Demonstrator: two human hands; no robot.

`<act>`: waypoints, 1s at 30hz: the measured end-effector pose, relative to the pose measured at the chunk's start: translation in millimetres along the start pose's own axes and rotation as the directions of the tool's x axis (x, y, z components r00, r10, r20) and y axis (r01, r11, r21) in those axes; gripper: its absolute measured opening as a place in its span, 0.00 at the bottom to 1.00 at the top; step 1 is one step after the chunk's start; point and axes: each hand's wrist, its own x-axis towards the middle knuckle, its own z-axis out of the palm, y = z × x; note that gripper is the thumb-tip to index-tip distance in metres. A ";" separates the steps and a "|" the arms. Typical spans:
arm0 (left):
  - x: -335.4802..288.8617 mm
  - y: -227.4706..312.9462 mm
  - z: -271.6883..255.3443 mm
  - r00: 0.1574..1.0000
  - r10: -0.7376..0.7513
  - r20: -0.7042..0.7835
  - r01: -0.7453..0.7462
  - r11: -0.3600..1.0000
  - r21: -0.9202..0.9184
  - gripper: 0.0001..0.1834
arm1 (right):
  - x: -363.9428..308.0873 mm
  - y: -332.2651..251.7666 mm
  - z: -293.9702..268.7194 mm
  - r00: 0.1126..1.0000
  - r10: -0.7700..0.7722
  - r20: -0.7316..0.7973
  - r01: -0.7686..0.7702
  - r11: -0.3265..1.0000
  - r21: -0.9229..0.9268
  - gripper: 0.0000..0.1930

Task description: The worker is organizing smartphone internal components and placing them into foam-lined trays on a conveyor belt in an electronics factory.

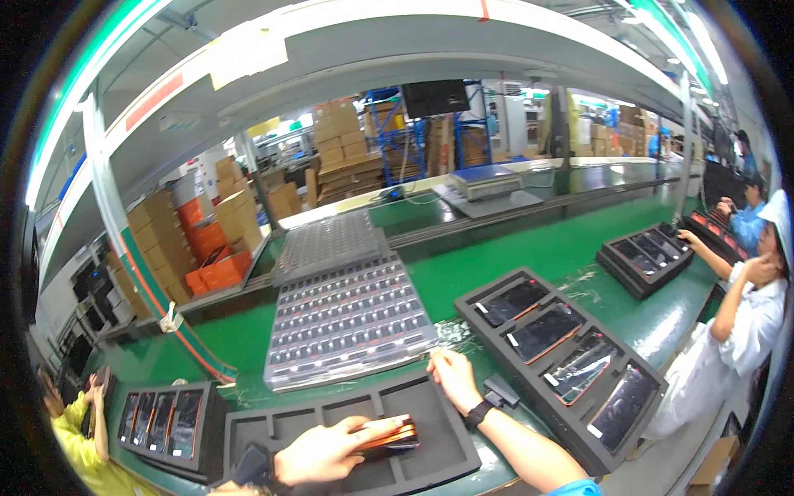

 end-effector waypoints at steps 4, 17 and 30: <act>-7.5 -6.9 -3.0 0.994 0.095 -0.047 -0.098 0.994 -0.045 0.48 | -3.5 -6.0 3.5 1.000 0.019 -0.020 -0.020 0.999 -0.037 0.18; 6.1 -47.5 35.6 0.877 0.200 -0.436 -0.207 0.978 0.034 0.35 | -4.0 -10.0 -2.0 1.000 0.010 0.019 -0.008 0.998 -0.069 0.17; -1.1 -52.5 50.3 0.711 0.218 -0.668 -0.020 0.957 0.291 0.28 | -3.9 -17.6 -0.3 0.998 0.067 0.022 -0.063 0.990 -0.123 0.21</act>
